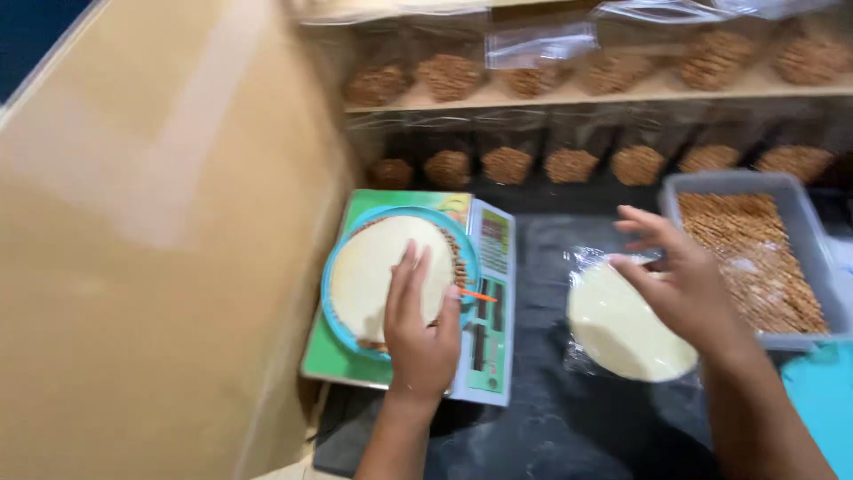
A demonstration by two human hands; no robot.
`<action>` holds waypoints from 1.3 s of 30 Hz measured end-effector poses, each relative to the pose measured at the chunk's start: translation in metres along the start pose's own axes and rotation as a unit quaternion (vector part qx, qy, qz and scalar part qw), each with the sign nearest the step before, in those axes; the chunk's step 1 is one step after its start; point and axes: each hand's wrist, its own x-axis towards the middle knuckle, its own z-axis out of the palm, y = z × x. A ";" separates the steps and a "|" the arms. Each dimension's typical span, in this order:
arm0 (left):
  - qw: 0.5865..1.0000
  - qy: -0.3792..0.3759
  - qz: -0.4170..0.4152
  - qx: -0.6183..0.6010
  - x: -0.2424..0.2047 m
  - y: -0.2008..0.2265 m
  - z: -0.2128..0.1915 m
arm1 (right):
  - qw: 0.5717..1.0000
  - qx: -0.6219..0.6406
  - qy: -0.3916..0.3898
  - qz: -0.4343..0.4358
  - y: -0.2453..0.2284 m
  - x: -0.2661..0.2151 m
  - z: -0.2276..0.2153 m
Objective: The person places several tortillas inside a plastic bag by hand and then presses the bag flat on a table near a digital scale and containers of nuts.
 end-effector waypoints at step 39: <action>0.845 -0.350 -0.101 -0.392 0.064 0.002 0.208 | 0.983 0.061 0.018 0.170 0.084 -0.110 -0.123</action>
